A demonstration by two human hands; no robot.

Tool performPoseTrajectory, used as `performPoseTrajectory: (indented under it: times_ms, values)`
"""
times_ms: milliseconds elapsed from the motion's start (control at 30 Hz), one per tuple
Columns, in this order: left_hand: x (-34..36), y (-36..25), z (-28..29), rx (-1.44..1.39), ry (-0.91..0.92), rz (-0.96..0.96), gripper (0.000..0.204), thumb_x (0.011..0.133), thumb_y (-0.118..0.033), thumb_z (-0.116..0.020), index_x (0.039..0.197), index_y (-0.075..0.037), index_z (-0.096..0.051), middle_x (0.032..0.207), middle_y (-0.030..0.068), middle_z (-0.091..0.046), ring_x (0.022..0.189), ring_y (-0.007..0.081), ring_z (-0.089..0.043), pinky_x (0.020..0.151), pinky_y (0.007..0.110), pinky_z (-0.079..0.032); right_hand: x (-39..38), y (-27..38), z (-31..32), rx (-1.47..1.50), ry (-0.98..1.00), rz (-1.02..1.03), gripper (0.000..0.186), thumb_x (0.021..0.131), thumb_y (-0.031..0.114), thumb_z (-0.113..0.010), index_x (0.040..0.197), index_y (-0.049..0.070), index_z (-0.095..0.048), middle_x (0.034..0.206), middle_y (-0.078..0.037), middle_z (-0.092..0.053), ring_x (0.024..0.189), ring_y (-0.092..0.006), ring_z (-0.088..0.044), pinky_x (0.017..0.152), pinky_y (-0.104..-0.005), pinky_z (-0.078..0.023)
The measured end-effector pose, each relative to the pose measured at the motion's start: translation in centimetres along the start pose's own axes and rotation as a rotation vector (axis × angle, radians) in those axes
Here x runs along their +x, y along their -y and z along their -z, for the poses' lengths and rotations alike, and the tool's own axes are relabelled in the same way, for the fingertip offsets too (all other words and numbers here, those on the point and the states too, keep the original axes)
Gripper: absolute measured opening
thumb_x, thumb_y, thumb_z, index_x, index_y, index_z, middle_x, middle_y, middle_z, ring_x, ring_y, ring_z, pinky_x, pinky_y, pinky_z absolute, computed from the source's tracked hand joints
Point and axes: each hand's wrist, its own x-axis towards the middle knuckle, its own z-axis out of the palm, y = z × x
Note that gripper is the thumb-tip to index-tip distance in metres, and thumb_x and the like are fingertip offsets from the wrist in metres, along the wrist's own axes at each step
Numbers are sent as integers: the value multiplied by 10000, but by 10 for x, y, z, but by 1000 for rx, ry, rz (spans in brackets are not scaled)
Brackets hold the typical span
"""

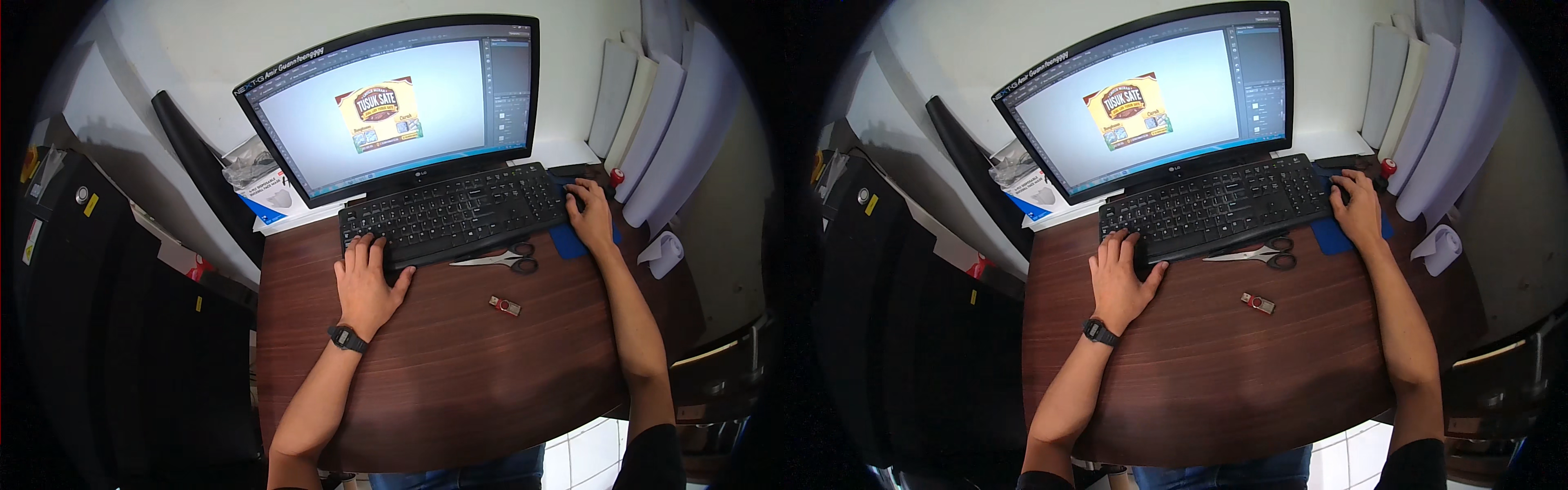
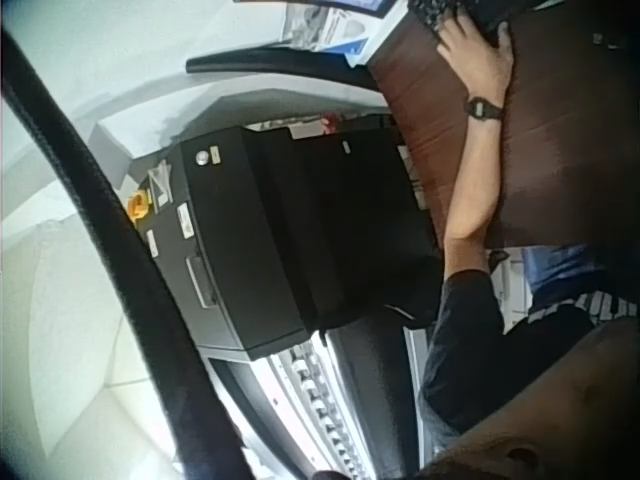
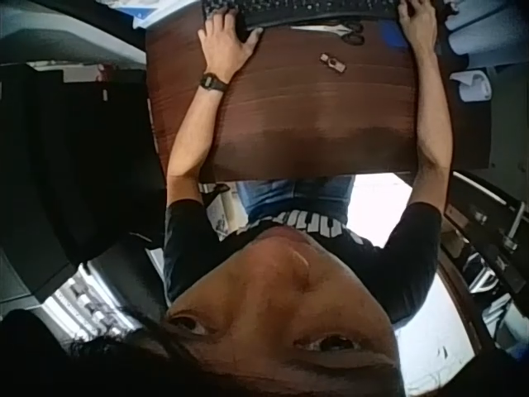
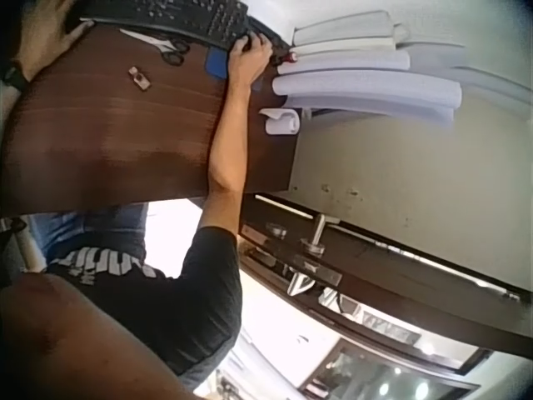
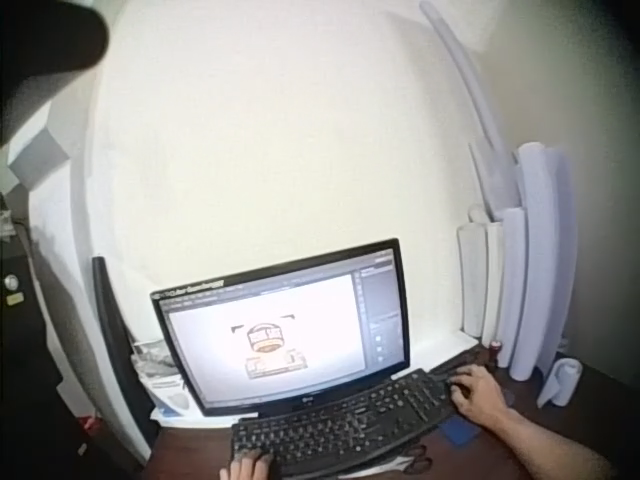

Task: Design a product label or banner using graphic design software on a computer.

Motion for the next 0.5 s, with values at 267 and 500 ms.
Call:
performPoseTrajectory:
  times_ms: [267,500]
  values:
    - [0,-1,1,29,-2,9,695,828,-418,-828,1351,-29,-587,1400,168,-561,1345,342,-488,1054,470,-392,0,0,0,-6,5,5,258,933,176,-671,1134,43,-763,1272,-149,-675,1194,-350,-622,1026,-431,-499]
    - [0,-2,3,44,3,16,690,833,-427,-819,1350,-34,-588,1402,166,-562,1353,337,-489,1048,475,-397,0,1,0,-22,9,-1,259,930,170,-677,1140,43,-759,1275,-152,-674,1199,-349,-619,1031,-433,-497]
